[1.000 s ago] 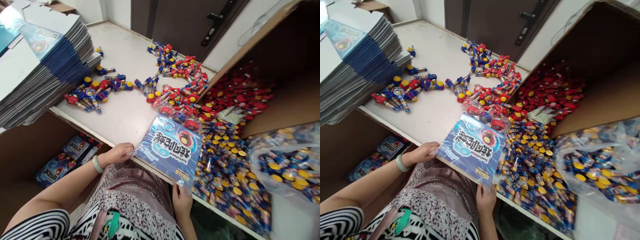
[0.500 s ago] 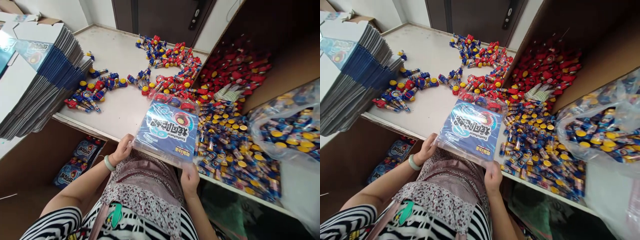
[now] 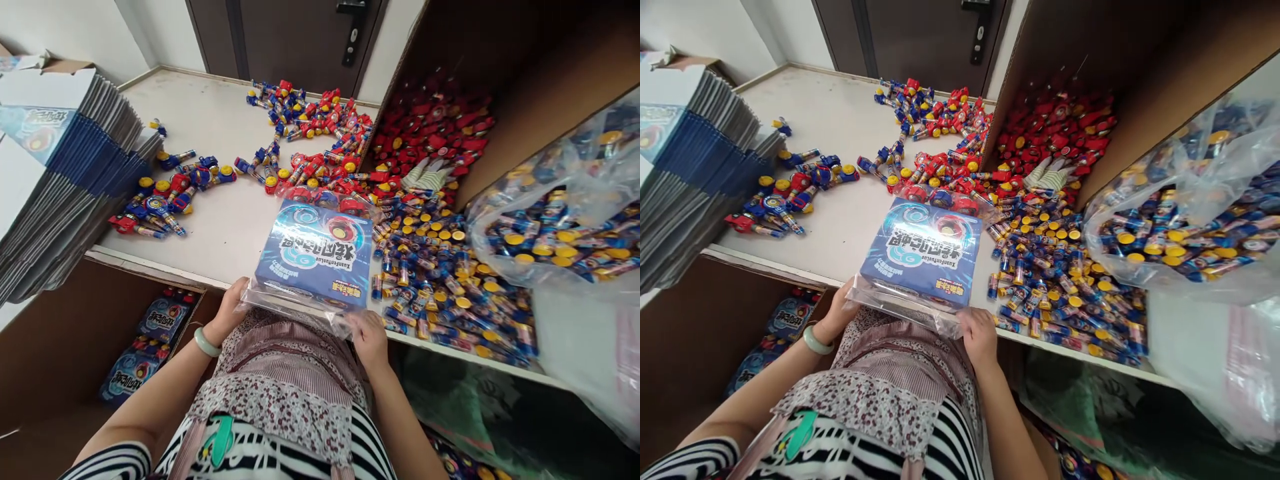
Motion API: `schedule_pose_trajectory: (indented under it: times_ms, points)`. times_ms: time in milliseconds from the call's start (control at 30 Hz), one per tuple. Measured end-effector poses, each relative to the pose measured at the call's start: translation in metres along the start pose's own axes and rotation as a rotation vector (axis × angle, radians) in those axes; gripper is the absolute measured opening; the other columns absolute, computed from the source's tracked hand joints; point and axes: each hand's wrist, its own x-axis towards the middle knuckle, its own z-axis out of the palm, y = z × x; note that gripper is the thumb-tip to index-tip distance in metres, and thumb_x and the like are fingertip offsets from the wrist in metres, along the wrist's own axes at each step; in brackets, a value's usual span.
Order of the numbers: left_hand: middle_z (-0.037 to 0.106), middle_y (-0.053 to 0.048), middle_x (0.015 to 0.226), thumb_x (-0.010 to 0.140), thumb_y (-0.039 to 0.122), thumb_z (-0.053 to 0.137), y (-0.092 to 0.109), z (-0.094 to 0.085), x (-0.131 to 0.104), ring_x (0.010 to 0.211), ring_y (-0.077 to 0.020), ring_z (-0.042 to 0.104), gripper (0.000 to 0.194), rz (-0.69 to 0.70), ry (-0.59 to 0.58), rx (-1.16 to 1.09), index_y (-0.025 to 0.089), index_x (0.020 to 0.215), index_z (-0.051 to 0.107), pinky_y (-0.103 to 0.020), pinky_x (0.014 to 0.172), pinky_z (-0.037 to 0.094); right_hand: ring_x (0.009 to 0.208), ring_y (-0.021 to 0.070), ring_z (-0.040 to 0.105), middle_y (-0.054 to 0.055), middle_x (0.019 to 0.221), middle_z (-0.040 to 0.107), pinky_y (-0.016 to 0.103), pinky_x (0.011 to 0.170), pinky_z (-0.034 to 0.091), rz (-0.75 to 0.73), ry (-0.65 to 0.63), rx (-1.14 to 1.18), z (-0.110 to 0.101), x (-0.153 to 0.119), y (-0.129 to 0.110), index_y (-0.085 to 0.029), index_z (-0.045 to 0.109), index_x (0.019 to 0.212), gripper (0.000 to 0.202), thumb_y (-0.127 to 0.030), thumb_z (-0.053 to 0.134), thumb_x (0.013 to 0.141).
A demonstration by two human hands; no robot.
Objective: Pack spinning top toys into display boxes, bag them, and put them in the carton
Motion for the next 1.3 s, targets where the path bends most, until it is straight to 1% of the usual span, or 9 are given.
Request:
schedule_pose_trajectory:
  times_ms: [67, 167, 267, 467, 733, 900, 1067, 1200, 1300]
  points:
    - [0.068, -0.008, 0.084, 0.095, 0.038, 0.056, -0.001, -0.008, -0.002, 0.080, -0.0198, 0.065, 0.023, 0.094, -0.004, -0.034, 0.018, 0.089, 0.067, -0.033, 0.073, 0.056, 0.085, 0.0216, 0.070, 0.005, 0.090, 0.077, 0.038, 0.078, 0.053, -0.047, 0.012, 0.046, -0.004, -0.009, -0.001, -0.023, 0.075, 0.097, 0.028, -0.018, 0.047, 0.095]
    - [0.071, -0.008, 0.088, 0.094, 0.040, 0.061, -0.003, -0.024, 0.000, 0.084, -0.0205, 0.067, 0.024, 0.292, -0.153, -0.108, 0.020, 0.084, 0.070, -0.035, 0.078, 0.056, 0.092, 0.0228, 0.071, 0.005, 0.095, 0.078, 0.041, 0.081, 0.054, -0.102, 0.035, 0.074, -0.007, -0.022, -0.006, -0.024, 0.074, 0.102, 0.033, -0.012, 0.045, 0.091]
    - [0.072, -0.009, 0.090, 0.094, 0.042, 0.062, -0.003, -0.030, 0.008, 0.092, -0.0227, 0.068, 0.025, 0.336, -0.285, -0.084, 0.022, 0.086, 0.073, -0.038, 0.084, 0.056, 0.094, 0.0229, 0.070, 0.004, 0.093, 0.077, 0.040, 0.083, 0.052, -0.133, 0.046, 0.039, -0.006, -0.021, -0.013, -0.024, 0.073, 0.099, 0.025, -0.014, 0.051, 0.090]
    - [0.069, -0.009, 0.089, 0.093, 0.039, 0.061, 0.004, -0.005, 0.003, 0.084, -0.0216, 0.066, 0.022, 0.131, -0.119, 0.027, 0.019, 0.090, 0.070, -0.036, 0.078, 0.057, 0.086, 0.0226, 0.067, 0.004, 0.087, 0.075, 0.039, 0.084, 0.046, 0.032, 0.129, -0.062, 0.007, -0.009, -0.032, -0.021, 0.072, 0.094, 0.012, -0.024, 0.061, 0.091]
    - [0.068, -0.006, 0.080, 0.094, 0.024, 0.057, 0.009, -0.022, 0.016, 0.076, -0.0157, 0.065, 0.017, 0.426, -0.271, 0.007, 0.017, 0.082, 0.067, -0.027, 0.071, 0.055, 0.089, 0.0222, 0.068, 0.004, 0.088, 0.076, 0.039, 0.082, 0.051, -0.082, 0.047, 0.124, 0.001, -0.018, -0.024, -0.022, 0.074, 0.091, 0.018, -0.014, 0.059, 0.087]
    - [0.071, -0.007, 0.081, 0.092, 0.026, 0.059, 0.036, -0.014, 0.023, 0.073, -0.0159, 0.066, 0.016, 0.292, -0.064, -0.086, 0.017, 0.084, 0.069, -0.026, 0.066, 0.054, 0.079, 0.0223, 0.070, 0.006, 0.085, 0.076, 0.037, 0.073, 0.055, 0.187, 0.121, 0.341, 0.000, 0.006, -0.035, -0.022, 0.074, 0.090, 0.014, -0.024, 0.061, 0.087]
    - [0.061, 0.001, 0.066, 0.086, 0.031, 0.066, 0.067, -0.032, 0.018, 0.060, -0.0097, 0.052, 0.019, -0.014, 0.215, -0.032, 0.016, 0.075, 0.064, -0.020, 0.059, 0.043, 0.055, 0.0150, 0.059, 0.000, 0.060, 0.065, 0.027, 0.057, 0.049, 0.543, 0.162, 0.382, -0.035, 0.012, -0.042, -0.020, 0.067, 0.076, 0.025, -0.040, 0.061, 0.089]
    - [0.056, 0.003, 0.060, 0.080, 0.029, 0.067, 0.063, -0.057, -0.003, 0.056, -0.0088, 0.045, 0.013, -0.153, 0.119, 0.130, 0.016, 0.075, 0.065, -0.021, 0.056, 0.036, 0.055, 0.0130, 0.056, -0.001, 0.061, 0.063, 0.025, 0.057, 0.047, 0.623, 0.074, 0.278, -0.058, -0.013, -0.038, -0.020, 0.061, 0.072, 0.026, -0.043, 0.064, 0.082]
    - [0.062, 0.002, 0.071, 0.078, 0.024, 0.064, 0.050, -0.058, -0.028, 0.061, -0.0103, 0.052, 0.019, -0.237, 0.093, 0.131, 0.018, 0.096, 0.068, -0.021, 0.060, 0.040, 0.060, 0.0143, 0.059, 0.003, 0.073, 0.069, 0.027, 0.061, 0.051, 0.662, 0.008, 0.234, -0.056, -0.033, -0.038, -0.020, 0.062, 0.082, 0.022, -0.042, 0.062, 0.080]
